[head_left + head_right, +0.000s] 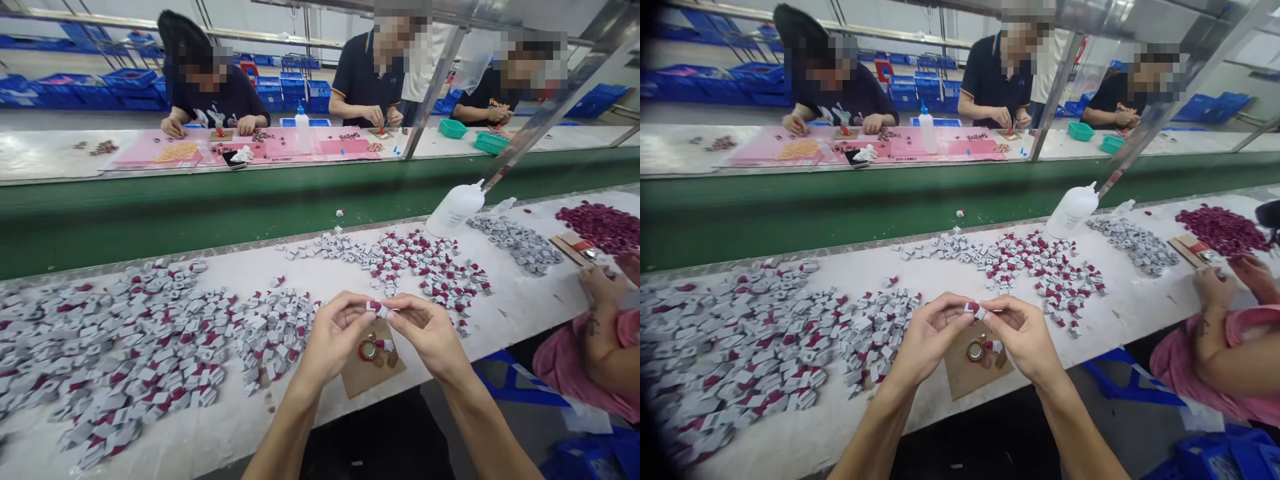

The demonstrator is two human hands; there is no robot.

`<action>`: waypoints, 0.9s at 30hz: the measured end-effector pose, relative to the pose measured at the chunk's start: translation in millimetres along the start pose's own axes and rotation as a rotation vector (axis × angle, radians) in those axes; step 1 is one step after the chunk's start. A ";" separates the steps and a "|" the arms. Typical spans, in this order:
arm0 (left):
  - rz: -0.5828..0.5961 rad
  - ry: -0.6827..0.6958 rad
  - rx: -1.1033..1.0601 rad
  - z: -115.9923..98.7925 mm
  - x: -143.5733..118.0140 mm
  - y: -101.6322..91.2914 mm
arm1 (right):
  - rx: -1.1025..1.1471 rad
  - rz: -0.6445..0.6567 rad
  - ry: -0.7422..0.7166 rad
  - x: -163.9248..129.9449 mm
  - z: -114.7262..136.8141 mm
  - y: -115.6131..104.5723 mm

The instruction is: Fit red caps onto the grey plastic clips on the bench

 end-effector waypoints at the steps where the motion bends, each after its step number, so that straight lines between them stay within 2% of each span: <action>1: 0.008 0.008 0.002 -0.5 0.0 -0.4 | 0.006 0.019 0.006 1.6 -1.5 1.0; 4: 0.017 0.002 0.028 1.3 0.4 -5.3 | 0.007 0.097 0.043 8.2 -6.6 7.2; 6: 0.016 -0.018 0.070 4.4 -0.8 -12.3 | -0.021 0.194 0.072 13.8 -9.2 17.2; 9: -0.035 -0.023 0.222 6.0 -7.5 -32.9 | -0.151 0.327 0.054 30.1 -8.3 33.5; 12: -0.203 -0.002 0.504 0.6 -21.3 -66.5 | -0.377 0.285 -0.020 71.4 -4.1 38.1; 15: -0.328 0.039 0.725 -6.6 -36.4 -88.4 | -0.624 0.164 -0.078 137.4 -2.2 43.2; 17: -0.334 0.074 0.806 -8.1 -42.3 -89.8 | -0.687 0.121 -0.088 187.3 -6.0 55.7; 21: -0.313 0.144 0.870 -7.9 -46.0 -79.1 | -0.826 0.079 -0.086 275.3 -22.5 92.5; 24: -0.303 0.198 0.873 -9.5 -46.0 -69.6 | -0.919 0.083 -0.058 318.0 -39.8 119.2; 27: -0.281 0.230 0.863 -9.9 -44.8 -62.4 | -0.982 0.112 -0.032 341.1 -57.8 142.6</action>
Point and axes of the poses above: each hand's wrist, its own x-axis towards the middle knuckle, its own y-axis out of the palm, z = x × y, the point moved 9 cm from there along x, towards the middle knuckle, and after that the axes turned 5 degrees about x, right-handed, at the moved point
